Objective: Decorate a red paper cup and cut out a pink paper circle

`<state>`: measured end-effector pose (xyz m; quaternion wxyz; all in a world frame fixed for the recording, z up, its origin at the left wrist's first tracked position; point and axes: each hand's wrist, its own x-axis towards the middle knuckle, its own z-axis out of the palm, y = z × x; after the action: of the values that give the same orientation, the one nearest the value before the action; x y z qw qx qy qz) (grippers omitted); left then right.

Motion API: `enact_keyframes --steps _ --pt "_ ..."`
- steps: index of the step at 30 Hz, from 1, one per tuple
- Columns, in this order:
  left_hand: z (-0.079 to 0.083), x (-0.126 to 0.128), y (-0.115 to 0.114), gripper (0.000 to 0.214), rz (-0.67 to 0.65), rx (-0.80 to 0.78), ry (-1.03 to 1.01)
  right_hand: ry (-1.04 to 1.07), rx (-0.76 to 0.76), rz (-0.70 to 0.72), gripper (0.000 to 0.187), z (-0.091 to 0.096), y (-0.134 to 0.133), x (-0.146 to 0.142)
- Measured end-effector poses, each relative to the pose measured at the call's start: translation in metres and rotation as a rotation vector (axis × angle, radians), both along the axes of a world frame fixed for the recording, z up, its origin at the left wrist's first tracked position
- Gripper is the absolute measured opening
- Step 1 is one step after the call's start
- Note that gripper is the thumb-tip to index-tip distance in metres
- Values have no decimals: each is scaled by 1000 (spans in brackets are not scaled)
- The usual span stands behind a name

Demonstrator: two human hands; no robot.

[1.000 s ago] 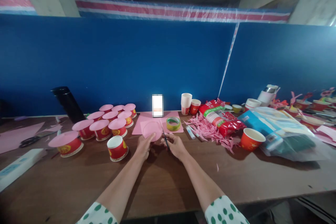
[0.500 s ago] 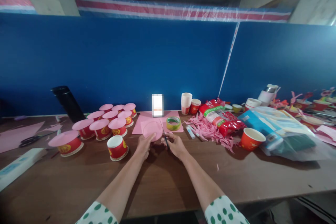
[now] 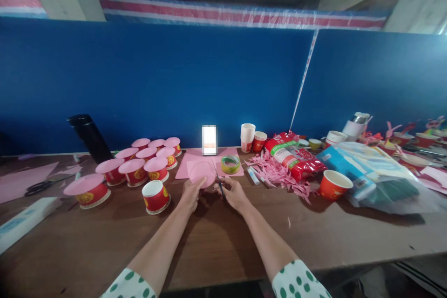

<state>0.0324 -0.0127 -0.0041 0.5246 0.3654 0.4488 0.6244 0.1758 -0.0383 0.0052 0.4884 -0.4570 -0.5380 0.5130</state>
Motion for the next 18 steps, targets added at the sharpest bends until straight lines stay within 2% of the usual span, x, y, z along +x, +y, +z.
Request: enact_keyframes --steps 18 --pt "0 -1 0 39 -5 29 -29 8 -9 -12 41 2 -2 -2"
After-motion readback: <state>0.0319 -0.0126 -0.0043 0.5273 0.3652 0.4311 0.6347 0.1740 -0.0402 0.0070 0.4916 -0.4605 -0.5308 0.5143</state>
